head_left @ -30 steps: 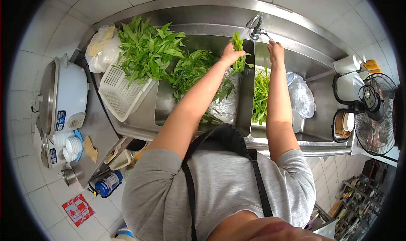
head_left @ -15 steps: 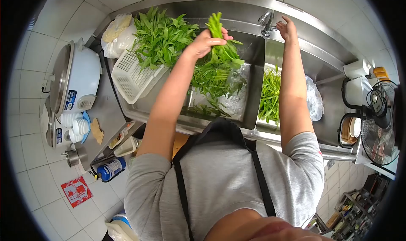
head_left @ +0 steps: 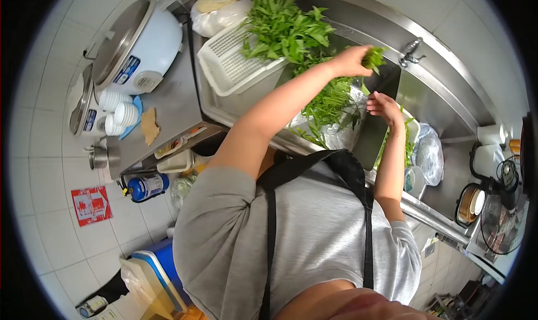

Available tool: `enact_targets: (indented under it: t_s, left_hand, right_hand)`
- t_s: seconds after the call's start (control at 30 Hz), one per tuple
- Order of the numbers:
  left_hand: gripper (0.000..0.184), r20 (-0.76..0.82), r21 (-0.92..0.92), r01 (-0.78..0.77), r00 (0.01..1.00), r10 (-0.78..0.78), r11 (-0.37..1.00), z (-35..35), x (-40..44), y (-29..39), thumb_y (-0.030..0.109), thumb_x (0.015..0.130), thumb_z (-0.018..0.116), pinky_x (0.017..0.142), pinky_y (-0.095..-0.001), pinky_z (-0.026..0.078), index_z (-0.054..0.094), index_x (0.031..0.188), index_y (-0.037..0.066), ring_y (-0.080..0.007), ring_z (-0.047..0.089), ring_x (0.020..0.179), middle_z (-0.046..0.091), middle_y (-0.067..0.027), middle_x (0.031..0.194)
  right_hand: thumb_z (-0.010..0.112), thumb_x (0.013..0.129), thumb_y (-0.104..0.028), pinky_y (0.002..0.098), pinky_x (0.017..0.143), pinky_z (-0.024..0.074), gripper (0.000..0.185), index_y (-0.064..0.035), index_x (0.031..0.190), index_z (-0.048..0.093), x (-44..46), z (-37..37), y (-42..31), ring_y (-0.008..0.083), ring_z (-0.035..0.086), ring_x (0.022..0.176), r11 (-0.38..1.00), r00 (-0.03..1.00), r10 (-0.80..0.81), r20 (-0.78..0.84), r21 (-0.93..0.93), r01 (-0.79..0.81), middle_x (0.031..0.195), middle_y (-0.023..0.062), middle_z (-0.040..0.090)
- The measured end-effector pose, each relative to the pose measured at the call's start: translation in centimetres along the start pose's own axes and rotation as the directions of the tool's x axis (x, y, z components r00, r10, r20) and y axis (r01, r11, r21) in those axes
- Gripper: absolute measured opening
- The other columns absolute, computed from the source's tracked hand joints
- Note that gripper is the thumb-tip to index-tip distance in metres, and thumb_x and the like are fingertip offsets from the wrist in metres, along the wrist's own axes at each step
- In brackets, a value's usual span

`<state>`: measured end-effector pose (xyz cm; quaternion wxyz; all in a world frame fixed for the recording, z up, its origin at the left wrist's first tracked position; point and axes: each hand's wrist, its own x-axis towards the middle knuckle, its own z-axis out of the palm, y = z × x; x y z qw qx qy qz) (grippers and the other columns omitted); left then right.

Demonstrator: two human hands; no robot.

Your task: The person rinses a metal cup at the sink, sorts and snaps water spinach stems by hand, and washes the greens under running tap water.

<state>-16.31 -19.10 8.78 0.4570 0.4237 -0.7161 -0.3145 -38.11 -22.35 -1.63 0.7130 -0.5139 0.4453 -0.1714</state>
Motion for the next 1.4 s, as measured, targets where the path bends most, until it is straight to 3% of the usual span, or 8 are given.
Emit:
enact_targets:
  t_s: [0.27,0.5,0.7,0.77,0.87,0.93,1.03,1.4]
  left_hand:
    - [0.041,0.401,0.282,-0.567,0.803,0.441,0.774,-4.1,-1.3,5.6,0.009,0.059,0.069,0.096,-0.0418,0.033,0.053,0.097,0.006,-0.0256,0.050,0.097,0.054,-0.0084,0.089]
    - [0.043,0.653,0.511,-0.763,0.644,0.399,0.396,-10.6,-5.5,7.4,0.002,0.055,0.067,0.107,-0.0431,0.022,0.054,0.095,0.014,-0.0228,0.039,0.119,0.049,-0.0035,0.113]
    - [0.064,0.279,0.882,-0.401,0.867,0.413,0.247,-20.5,-9.0,6.2,-0.005,0.066,0.051,0.105,-0.0419,0.023,0.044,0.123,0.024,-0.0279,0.034,0.122,0.041,-0.0068,0.125]
    - [0.075,-0.008,0.854,-0.201,0.917,0.398,0.480,-24.0,-10.2,5.1,-0.007,0.063,0.048,0.105,-0.0402,0.023,0.029,0.132,0.015,-0.0297,0.032,0.122,0.037,-0.0141,0.128]
    - [0.074,-0.254,0.713,0.098,0.959,0.126,0.694,-29.3,-13.0,3.6,-0.004,0.069,0.051,0.105,-0.0366,0.020,0.019,0.135,0.005,-0.0307,0.026,0.126,0.032,-0.0184,0.132]
    - [0.084,-0.325,-0.049,0.234,0.916,-0.237,0.971,-32.4,-13.9,0.4,0.009,0.072,0.060,0.102,-0.0328,0.025,0.006,0.137,0.001,-0.0312,0.029,0.125,0.028,-0.0227,0.133]
    - [0.103,-0.362,0.003,0.458,0.829,-0.426,0.889,-33.8,-13.7,-1.4,0.022,0.067,0.071,0.101,-0.0313,0.025,-0.002,0.135,-0.006,-0.0287,0.028,0.125,0.026,-0.0249,0.134]
    - [0.072,-0.634,0.271,0.402,0.758,-0.152,0.875,-34.6,-12.9,-10.9,0.014,0.065,0.067,0.086,-0.0385,0.040,0.026,0.123,0.002,-0.0361,0.049,0.104,0.051,-0.0211,0.112]
  right_hand:
    - [0.031,0.072,-0.075,0.0440,0.082,0.0476,0.093,0.0019,0.125,0.033,-2.5,8.3,-7.8,0.0337,0.055,0.098,0.809,0.888,-0.327,0.323,0.582,0.086,0.115,0.0234,0.048]
    - [0.064,0.077,-0.031,0.0384,0.071,0.0513,0.048,-0.0045,0.114,0.048,2.6,13.9,-16.5,0.0250,0.058,0.089,0.783,0.949,-0.311,0.046,0.579,0.228,0.109,0.0132,0.053]
    - [0.064,0.075,-0.017,0.0313,0.060,0.0540,0.024,-0.0016,0.092,0.056,5.0,23.7,-24.1,0.0228,0.061,0.066,0.853,0.953,-0.247,0.176,0.506,0.128,0.080,0.0098,0.062]
    - [0.061,0.076,-0.015,0.0364,0.067,0.0537,0.022,0.0015,0.091,0.058,11.3,25.2,-24.3,0.0227,0.063,0.072,0.777,0.884,-0.352,0.306,0.622,0.094,0.083,0.0122,0.063]
    - [0.065,0.074,-0.014,0.0396,0.072,0.0525,0.030,0.0050,0.095,0.055,13.9,30.8,-25.5,0.0264,0.062,0.077,0.796,0.954,-0.288,0.083,0.575,0.191,0.089,0.0152,0.062]
    - [0.066,0.072,-0.012,0.0419,0.072,0.0527,0.038,0.0060,0.102,0.051,13.5,34.7,-25.8,0.0278,0.061,0.079,0.794,0.942,-0.330,-0.052,0.525,0.307,0.095,0.0179,0.058]
    - [0.065,0.070,-0.004,0.0468,0.070,0.0526,0.048,0.0050,0.109,0.038,16.0,38.4,-26.2,0.0293,0.060,0.081,0.749,0.911,-0.410,-0.047,0.553,0.365,0.098,0.0181,0.054]
    - [0.069,0.073,-0.018,0.0365,0.080,0.0476,0.042,-0.0028,0.106,0.049,22.0,41.2,-23.7,0.0206,0.057,0.093,0.841,0.844,-0.487,0.226,0.383,0.383,0.101,0.0092,0.057]
